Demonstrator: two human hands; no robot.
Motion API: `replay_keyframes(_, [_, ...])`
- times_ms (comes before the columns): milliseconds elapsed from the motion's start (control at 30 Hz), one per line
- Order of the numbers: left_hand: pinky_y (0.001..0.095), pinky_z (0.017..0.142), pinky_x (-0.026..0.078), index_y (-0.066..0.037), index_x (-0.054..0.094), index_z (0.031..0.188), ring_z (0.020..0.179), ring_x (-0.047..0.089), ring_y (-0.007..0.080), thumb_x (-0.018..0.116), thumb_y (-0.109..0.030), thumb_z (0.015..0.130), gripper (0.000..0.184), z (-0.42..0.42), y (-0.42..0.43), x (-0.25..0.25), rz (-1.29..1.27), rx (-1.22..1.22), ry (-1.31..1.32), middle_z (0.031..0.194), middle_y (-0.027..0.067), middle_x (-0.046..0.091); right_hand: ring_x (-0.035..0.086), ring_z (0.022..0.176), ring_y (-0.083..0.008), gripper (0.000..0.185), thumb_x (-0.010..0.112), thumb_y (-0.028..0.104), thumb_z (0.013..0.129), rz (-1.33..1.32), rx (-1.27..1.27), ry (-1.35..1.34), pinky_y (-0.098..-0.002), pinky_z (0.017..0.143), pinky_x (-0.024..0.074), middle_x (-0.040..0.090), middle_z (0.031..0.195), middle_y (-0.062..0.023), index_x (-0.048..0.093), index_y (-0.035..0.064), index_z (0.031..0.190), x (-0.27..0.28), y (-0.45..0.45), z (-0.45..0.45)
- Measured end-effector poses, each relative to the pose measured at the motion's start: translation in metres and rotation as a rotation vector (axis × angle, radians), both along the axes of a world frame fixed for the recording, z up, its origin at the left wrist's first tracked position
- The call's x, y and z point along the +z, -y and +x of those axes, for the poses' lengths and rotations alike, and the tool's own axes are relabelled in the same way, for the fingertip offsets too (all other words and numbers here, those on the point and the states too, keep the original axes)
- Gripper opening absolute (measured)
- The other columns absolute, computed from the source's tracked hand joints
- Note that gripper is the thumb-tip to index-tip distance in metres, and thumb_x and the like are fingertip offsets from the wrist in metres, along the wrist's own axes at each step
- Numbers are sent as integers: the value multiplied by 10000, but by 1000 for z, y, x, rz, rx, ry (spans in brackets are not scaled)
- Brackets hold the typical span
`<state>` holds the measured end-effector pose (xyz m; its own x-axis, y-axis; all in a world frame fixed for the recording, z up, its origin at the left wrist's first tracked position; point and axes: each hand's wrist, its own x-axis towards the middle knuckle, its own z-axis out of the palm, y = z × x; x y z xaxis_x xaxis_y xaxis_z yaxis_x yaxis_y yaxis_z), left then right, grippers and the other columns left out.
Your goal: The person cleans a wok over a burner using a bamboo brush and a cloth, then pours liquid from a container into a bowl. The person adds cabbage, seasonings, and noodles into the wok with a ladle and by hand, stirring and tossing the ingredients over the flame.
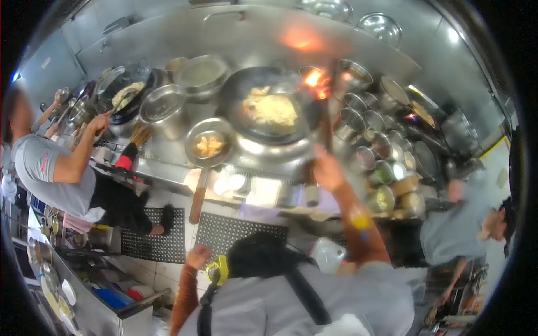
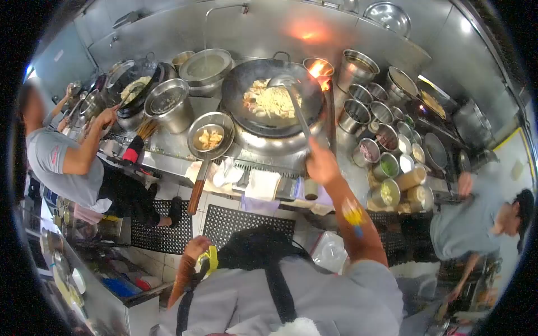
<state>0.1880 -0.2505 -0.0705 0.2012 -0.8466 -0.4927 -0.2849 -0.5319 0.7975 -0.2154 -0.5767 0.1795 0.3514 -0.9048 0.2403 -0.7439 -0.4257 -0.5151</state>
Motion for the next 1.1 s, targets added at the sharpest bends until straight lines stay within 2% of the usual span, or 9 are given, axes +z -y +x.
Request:
replay_keyframes(100, [305, 713, 508, -6, 644, 953, 775, 644, 170, 611, -214, 853, 232, -44, 19, 6, -88, 66, -213, 831, 107, 680, 591, 889, -374, 607, 528, 14, 732, 76, 28, 27, -426, 822, 472, 611, 913, -235, 451, 22, 1334, 16, -22, -43])
replay_keyframes(200, [254, 722, 491, 12, 601, 970, 766, 598, 110, 591, -120, 903, 148, -78, 89, 102, -160, -149, -106, 825, 43, 653, 579, 726, -248, 584, 547, 19, 755, 293, 37, 217, -352, 718, 480, 590, 775, -166, 455, 3, 1331, 10, 2, -49])
replay_keyframes(267, [250, 713, 485, 15, 601, 971, 766, 588, 101, 583, -110, 903, 143, -85, 138, 119, -496, -267, 27, 810, 39, 647, 477, 628, -118, 589, 564, 34, 783, 318, 32, 458, -276, 619, 447, 517, 675, -93, 429, 0, 1356, -35, 31, -35])
replay_keyframes(367, [249, 702, 488, 10, 589, 1010, 786, 593, 92, 572, -107, 904, 159, -109, 198, 176, -623, -217, 128, 837, 47, 652, 458, 580, -92, 603, 533, 16, 806, 239, 13, 570, -236, 566, 420, 529, 676, -5, 404, 50, 1393, -85, 41, 6])
replay_keyframes(433, [246, 694, 491, 7, 584, 1021, 789, 610, 102, 567, -105, 904, 162, -118, 232, 187, -660, -226, 53, 855, 68, 655, 444, 555, -84, 614, 534, -3, 825, 508, -26, 625, -235, 547, 416, 497, 674, 23, 392, 92, 1414, -40, 9, 24])
replay_keyframes(567, [348, 742, 496, -14, 587, 1023, 827, 634, 251, 568, -88, 856, 184, -118, 283, 210, -880, -295, 301, 898, 138, 649, 456, 523, -62, 648, 569, -25, 836, 649, 87, 887, -226, 482, 396, 467, 673, 33, 328, 37, 1434, -16, -56, 13])
replay_keyframes(700, [480, 824, 437, -45, 590, 1023, 904, 581, 395, 586, -101, 781, 248, -116, 346, 219, -1173, -287, 561, 930, 182, 629, 466, 479, -72, 638, 570, -6, 839, 761, -134, 843, -221, 380, 364, 513, 668, 6, 308, -17, 1421, 7, -38, 12])
replay_keyframes(933, [465, 773, 409, -70, 603, 873, 808, 594, 335, 586, -241, 814, 182, -124, 412, 211, -964, -633, 882, 843, 145, 624, 480, 461, -90, 676, 559, 0, 850, 561, -304, 1137, -243, 357, 393, 524, 695, -15, 248, 14, 1450, -5, -18, 59])
replay_keyframes(1100, [461, 756, 402, -80, 616, 809, 771, 589, 328, 579, -265, 835, 190, -133, 422, 195, -1021, -526, 884, 801, 139, 620, 478, 456, -89, 689, 574, 9, 850, 663, -336, 1146, -244, 363, 386, 516, 683, -6, 247, 32, 1455, -11, -20, 76])
